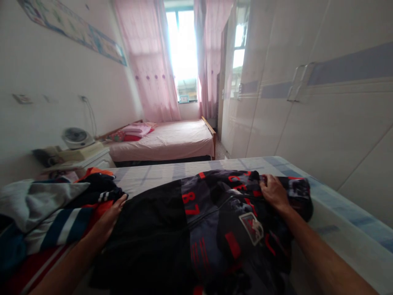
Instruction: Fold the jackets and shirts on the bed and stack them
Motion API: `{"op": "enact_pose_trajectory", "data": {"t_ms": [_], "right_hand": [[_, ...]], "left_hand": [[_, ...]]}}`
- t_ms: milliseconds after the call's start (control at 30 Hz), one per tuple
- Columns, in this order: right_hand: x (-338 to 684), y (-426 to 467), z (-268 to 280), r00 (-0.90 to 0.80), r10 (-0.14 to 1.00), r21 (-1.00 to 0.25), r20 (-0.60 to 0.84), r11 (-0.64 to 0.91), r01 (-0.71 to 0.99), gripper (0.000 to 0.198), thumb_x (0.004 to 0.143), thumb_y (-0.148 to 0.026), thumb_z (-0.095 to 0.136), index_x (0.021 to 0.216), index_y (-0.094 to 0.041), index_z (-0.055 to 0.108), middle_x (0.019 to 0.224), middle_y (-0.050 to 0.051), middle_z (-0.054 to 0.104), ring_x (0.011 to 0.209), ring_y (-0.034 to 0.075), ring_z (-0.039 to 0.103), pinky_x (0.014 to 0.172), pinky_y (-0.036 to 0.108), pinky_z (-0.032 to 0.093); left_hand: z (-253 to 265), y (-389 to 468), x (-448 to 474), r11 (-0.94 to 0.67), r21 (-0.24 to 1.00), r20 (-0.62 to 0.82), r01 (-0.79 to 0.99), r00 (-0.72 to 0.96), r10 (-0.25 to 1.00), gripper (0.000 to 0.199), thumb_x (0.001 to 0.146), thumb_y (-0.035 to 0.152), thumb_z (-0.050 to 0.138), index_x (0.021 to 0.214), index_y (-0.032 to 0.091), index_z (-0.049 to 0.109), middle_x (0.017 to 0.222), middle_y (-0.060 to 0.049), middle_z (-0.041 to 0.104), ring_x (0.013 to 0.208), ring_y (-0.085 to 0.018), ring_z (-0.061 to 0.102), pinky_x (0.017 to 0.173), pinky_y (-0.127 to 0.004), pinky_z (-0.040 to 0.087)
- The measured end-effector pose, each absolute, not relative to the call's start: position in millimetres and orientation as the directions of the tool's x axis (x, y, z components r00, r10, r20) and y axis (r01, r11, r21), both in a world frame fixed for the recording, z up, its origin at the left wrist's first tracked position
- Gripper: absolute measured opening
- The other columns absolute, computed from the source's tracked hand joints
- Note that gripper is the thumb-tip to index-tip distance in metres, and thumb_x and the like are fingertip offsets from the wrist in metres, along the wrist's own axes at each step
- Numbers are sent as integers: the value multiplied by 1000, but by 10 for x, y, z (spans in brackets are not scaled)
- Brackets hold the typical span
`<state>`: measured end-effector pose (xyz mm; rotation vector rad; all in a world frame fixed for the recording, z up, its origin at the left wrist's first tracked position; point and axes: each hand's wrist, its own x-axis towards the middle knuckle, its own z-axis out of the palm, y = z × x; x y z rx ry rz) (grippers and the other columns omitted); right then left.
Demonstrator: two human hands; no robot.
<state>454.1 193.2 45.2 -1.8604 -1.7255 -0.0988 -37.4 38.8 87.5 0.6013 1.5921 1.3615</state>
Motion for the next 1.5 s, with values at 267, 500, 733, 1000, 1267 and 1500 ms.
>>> {"op": "enact_pose_trajectory", "data": {"t_ms": [267,500,733,1000,1267,1500], "right_hand": [[4658,1719,608,60,873,-307,484,105,946,52,85,-43,33,119,-8,52,120,17,55,115,29,48,101,39,36],[4221,2001,694,-4,980,-398,201,85,914,61,83,-49,41,127,-8,47,125,19,53,116,30,50,96,41,39],[4136,1868,673,-374,922,-360,99,384,850,42,85,-50,39,99,-23,68,105,3,66,99,19,60,89,26,44],[3988,2148,605,-242,968,-287,74,253,924,49,87,-46,31,109,-18,64,120,11,60,113,24,53,96,36,39],[3935,1786,957,-322,947,-527,6,276,804,41,81,-52,46,75,-18,68,79,6,69,75,23,64,71,33,50],[4363,1332,1515,42,999,-980,-35,-42,196,32,67,-41,69,95,-26,62,80,-1,69,65,17,64,54,23,53]], "left_hand": [[672,84,-432,391,912,-408,-125,-393,824,66,77,25,63,136,16,35,118,-14,63,98,-24,66,80,-32,56],[861,74,-330,168,980,-122,104,-346,930,68,76,33,62,138,27,35,126,-5,59,111,-26,58,83,-33,55],[957,-278,-796,255,945,-324,-207,-466,823,54,60,37,72,112,36,59,92,6,73,80,-26,69,65,-33,58],[630,-352,-865,321,899,-423,-297,-398,814,43,55,38,76,96,41,63,85,10,74,73,-24,69,61,-33,56],[929,-418,-727,316,898,-428,-306,-440,789,48,52,29,72,99,31,61,83,5,74,74,-24,69,61,-30,55],[1217,-403,-720,240,921,-374,-307,-527,763,63,45,23,75,107,27,62,94,-1,73,78,-27,69,62,-32,56]]}}
